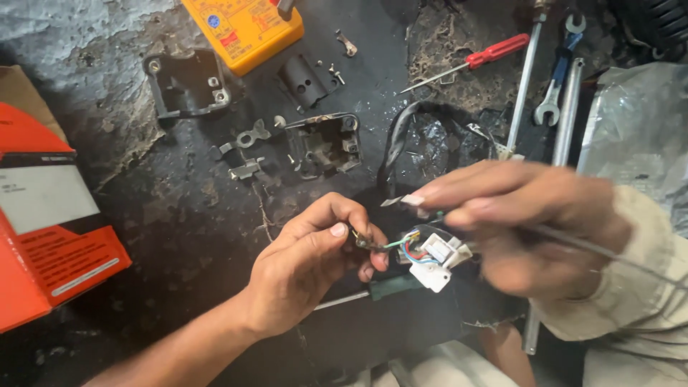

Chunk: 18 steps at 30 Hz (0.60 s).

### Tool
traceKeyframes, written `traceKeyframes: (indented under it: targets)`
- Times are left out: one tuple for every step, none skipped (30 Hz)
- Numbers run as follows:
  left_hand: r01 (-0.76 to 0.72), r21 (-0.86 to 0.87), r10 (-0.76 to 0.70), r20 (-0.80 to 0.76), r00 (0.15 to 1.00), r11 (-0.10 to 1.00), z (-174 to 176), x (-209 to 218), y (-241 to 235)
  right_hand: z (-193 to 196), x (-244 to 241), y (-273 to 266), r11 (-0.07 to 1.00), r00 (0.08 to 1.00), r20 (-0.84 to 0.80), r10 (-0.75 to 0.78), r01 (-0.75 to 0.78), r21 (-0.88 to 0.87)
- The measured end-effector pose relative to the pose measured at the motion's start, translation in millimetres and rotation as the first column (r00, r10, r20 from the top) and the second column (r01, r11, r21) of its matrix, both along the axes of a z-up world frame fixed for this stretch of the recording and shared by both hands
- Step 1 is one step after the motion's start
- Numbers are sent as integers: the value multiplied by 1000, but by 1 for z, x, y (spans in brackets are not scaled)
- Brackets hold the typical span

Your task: The person sits at a cluttered workshop bench disassembling and reassembling a motorcycle handlebar switch. They wipe parts with a cloth, thread a cable through the switch housing, pry components with a screwdriver, and fit the electrical connector and internal parts back into the housing.

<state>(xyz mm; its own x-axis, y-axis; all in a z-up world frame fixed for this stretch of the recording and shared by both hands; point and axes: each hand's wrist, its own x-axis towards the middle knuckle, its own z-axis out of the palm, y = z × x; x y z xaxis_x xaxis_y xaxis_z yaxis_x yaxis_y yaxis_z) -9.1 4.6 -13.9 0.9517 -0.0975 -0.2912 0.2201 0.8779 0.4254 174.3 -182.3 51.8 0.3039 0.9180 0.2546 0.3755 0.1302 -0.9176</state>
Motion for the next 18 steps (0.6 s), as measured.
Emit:
traceKeyframes:
  targets:
    - [-6,-3,6,12,1000,1000,-1,0,0,-2,0,-5,992,993,-12,-116,116,48]
    - [-10,1,10,10,1000,1000,-1,-1,0,-3,0,-6,992,994,-14,-112,112,52]
    - [-20,-6,20,21,1000,1000,-1,-2,0,-3,2,-7,976,978,-17,-207,208,64]
    - [-24,-15,24,31,999,1000,-2,-1,0,-4,2,-9,949,952,-21,-306,307,76]
    - [-23,-13,23,30,999,1000,-2,-1,0,-5,4,-9,948,951,-24,-307,308,78]
    - [-30,-16,31,27,999,999,-1,-1,0,-5,6,-10,955,957,-20,-289,290,56]
    - [-38,-20,39,25,999,999,0,0,0,-5,8,-11,962,962,-18,-271,272,34]
    - [-37,-16,37,29,999,999,1,0,0,-5,8,-11,961,962,-15,-273,273,38]
    - [-31,1,31,14,999,1000,3,1,0,-5,7,-11,955,954,-79,-288,292,49]
    - [-26,20,26,-2,1000,999,4,1,1,-5,7,-11,948,943,-144,-300,311,60]
    - [-25,24,25,2,1000,999,6,1,1,-7,8,-16,948,943,-142,-301,312,65]
    - [-12,36,12,-10,1000,999,7,1,2,-10,10,-20,963,959,-121,-257,265,58]
    - [1,47,0,-23,1000,999,8,0,2,-14,12,-24,975,972,-101,-212,218,49]
    - [-1,50,2,-22,1000,999,8,0,2,-14,12,-24,975,972,-101,-210,216,52]
    - [3,45,-2,-11,1000,999,6,0,2,-14,12,-25,974,972,-96,-212,218,57]
    - [5,39,-5,0,1000,999,6,-1,2,-14,13,-25,974,973,-91,-213,219,61]
    - [1,41,-1,0,1000,999,5,0,3,-19,18,-29,974,974,-92,-209,215,63]
    - [0,37,0,13,1000,999,5,0,3,-23,23,-32,986,983,-126,-135,146,77]
